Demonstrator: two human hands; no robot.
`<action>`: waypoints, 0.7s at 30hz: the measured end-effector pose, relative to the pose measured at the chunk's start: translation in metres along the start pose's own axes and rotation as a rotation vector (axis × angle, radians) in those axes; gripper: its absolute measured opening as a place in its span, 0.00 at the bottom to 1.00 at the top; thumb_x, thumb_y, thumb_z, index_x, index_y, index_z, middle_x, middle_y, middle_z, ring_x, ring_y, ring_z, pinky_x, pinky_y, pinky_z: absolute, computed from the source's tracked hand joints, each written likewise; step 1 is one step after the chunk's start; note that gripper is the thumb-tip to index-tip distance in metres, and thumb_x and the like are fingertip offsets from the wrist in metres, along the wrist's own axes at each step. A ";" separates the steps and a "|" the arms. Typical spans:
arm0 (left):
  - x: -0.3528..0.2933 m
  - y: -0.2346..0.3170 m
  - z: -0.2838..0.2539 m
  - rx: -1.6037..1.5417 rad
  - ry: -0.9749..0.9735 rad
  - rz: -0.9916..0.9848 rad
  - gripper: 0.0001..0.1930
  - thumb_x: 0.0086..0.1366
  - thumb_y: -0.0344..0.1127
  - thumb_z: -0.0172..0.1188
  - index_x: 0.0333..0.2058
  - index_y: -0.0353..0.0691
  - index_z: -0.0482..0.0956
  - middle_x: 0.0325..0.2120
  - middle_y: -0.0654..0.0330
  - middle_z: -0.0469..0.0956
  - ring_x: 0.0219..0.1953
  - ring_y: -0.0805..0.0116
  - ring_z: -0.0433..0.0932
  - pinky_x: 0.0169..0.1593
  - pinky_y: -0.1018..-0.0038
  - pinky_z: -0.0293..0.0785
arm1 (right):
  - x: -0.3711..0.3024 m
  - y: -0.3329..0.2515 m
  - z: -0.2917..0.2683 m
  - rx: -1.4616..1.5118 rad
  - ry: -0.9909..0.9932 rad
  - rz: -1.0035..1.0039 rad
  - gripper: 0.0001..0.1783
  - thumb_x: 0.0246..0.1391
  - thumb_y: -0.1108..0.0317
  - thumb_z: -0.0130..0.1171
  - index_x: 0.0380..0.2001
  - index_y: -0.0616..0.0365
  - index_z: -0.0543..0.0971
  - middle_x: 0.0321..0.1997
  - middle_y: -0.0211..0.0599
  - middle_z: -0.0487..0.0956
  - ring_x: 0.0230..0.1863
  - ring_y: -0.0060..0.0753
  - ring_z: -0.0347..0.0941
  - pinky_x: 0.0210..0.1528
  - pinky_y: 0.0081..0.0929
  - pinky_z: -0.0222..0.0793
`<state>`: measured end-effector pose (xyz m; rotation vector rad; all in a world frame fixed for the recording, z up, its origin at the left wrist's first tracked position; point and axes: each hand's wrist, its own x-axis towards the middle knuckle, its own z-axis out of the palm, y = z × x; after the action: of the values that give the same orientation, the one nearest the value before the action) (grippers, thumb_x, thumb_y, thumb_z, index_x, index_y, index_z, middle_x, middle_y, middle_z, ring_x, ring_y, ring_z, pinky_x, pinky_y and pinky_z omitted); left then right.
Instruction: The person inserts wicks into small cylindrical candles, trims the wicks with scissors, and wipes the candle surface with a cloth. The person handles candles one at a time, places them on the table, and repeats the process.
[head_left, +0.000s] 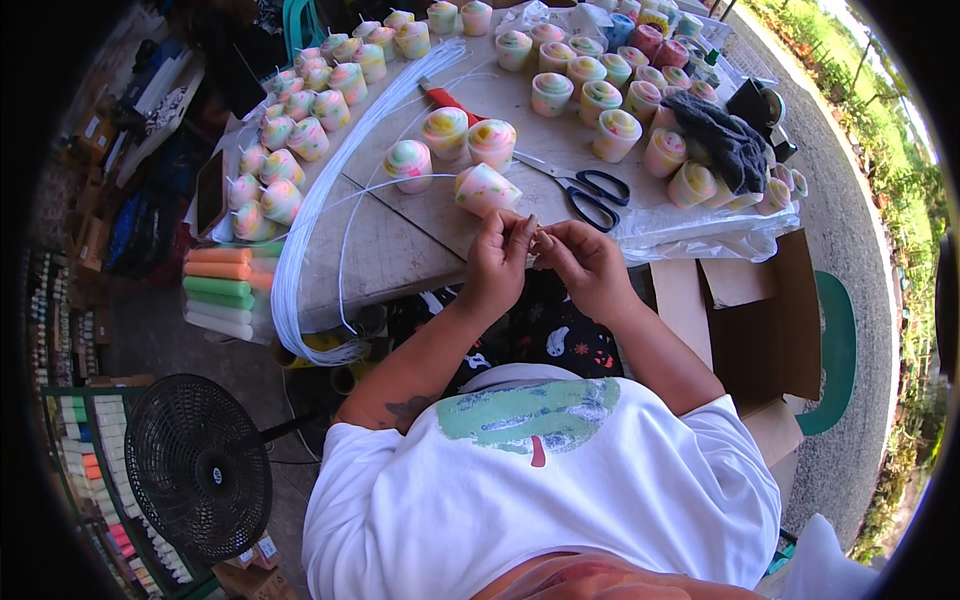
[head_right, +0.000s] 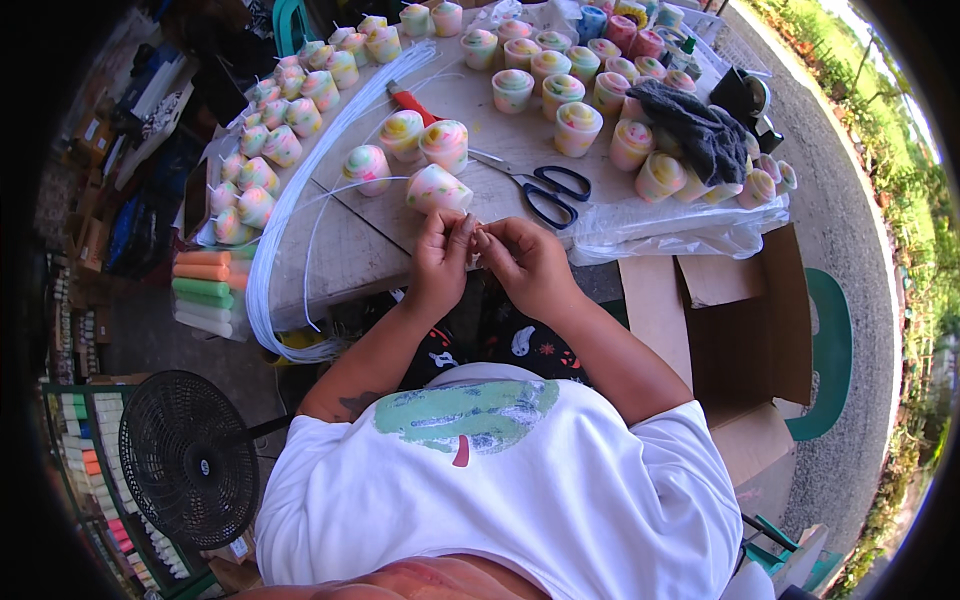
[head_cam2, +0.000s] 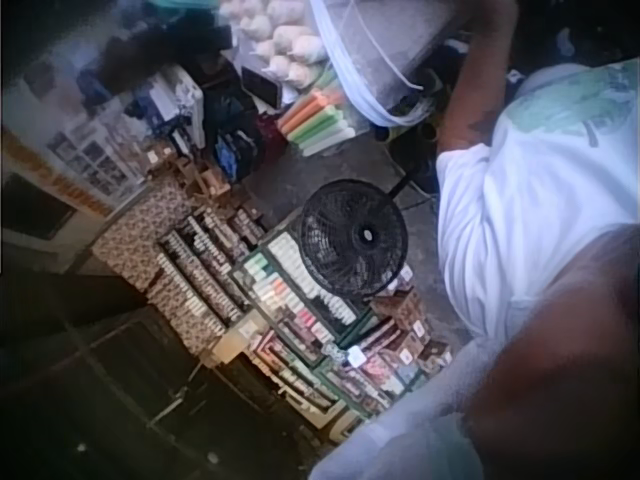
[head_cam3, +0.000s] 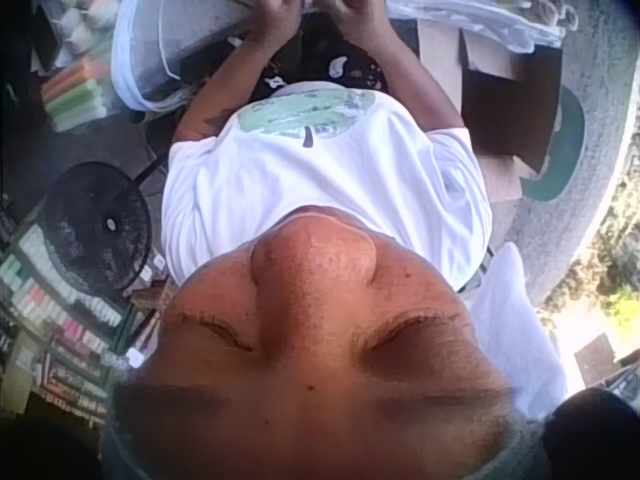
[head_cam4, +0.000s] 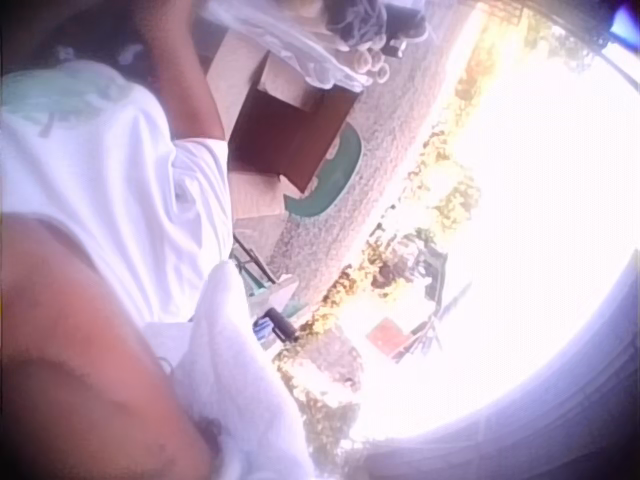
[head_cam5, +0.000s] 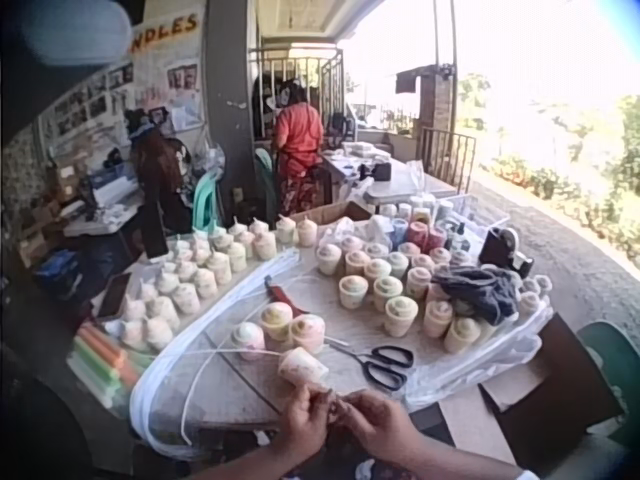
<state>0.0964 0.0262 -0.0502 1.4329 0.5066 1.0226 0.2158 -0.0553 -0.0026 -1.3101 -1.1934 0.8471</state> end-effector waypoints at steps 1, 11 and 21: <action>0.001 -0.002 -0.001 0.033 0.008 0.013 0.09 0.69 0.37 0.54 0.33 0.37 0.68 0.25 0.64 0.74 0.27 0.81 0.71 0.32 0.80 0.71 | -0.001 -0.002 -0.002 0.266 -0.045 0.186 0.10 0.60 0.72 0.54 0.42 0.67 0.75 0.37 0.35 0.79 0.37 0.26 0.77 0.42 0.23 0.73; 0.004 0.009 0.001 0.087 -0.007 0.120 0.08 0.67 0.32 0.55 0.31 0.37 0.67 0.22 0.60 0.79 0.26 0.77 0.79 0.32 0.80 0.74 | 0.008 0.011 -0.019 0.194 -0.174 0.160 0.10 0.61 0.71 0.54 0.41 0.67 0.76 0.37 0.31 0.79 0.38 0.19 0.76 0.43 0.19 0.73; 0.007 0.012 -0.002 0.440 0.078 0.277 0.11 0.63 0.32 0.60 0.25 0.35 0.70 0.20 0.62 0.70 0.22 0.76 0.66 0.28 0.77 0.65 | 0.009 0.008 -0.017 -0.437 0.014 -0.266 0.09 0.45 0.79 0.61 0.34 0.65 0.77 0.32 0.38 0.77 0.32 0.28 0.77 0.38 0.23 0.72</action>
<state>0.0953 0.0312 -0.0371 1.8976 0.6286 1.2420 0.2352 -0.0498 -0.0064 -1.4536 -1.5588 0.3950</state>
